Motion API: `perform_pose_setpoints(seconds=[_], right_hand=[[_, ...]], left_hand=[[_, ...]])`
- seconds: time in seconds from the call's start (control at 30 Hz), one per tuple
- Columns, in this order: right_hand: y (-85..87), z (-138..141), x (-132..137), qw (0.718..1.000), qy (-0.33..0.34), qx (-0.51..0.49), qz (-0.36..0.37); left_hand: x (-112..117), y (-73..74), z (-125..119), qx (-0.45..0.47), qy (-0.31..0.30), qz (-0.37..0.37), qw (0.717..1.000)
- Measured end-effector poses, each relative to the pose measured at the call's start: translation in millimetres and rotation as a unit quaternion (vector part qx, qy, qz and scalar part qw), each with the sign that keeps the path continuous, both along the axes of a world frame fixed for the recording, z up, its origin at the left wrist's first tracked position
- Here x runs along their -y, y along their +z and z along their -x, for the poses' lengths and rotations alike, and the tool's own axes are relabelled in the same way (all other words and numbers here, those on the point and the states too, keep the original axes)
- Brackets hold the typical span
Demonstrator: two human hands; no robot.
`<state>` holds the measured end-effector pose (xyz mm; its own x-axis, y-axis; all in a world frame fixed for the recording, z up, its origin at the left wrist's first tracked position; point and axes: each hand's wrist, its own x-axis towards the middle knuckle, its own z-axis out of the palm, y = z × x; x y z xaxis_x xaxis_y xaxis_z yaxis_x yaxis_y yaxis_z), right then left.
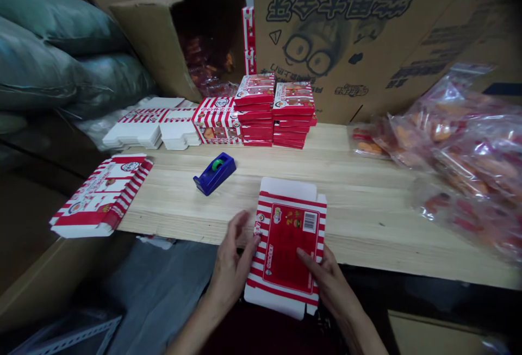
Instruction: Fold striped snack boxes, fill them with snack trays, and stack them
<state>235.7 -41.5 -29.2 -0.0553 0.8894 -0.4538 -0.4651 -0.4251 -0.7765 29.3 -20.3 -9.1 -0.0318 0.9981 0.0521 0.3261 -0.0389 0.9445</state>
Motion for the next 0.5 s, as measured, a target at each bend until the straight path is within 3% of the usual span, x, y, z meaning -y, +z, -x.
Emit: perform_pose_setpoints(seconds=[0.1,0.3,0.4,0.5], right_hand=[[2.6,6.7,1.5,1.000,-0.008,-0.009,0.019],[-1.4,22.8,4.6,1.000,-0.013,-0.008,0.006],[-2.9,19.2,5.9,1.000,0.009,0.005,-0.007],[-0.9,2.2,1.6,0.994,0.094,-0.006,-0.050]], left_hand=[[11.9,0.3,-7.3,0.071,-0.079,0.100,0.989],[18.4,20.2,-16.5,0.162,-0.121,0.130,0.971],[19.0,14.6,-13.6,0.169,-0.123,0.143,0.967],[17.7,3.8,-8.3,0.232,-0.085,0.157,0.956]])
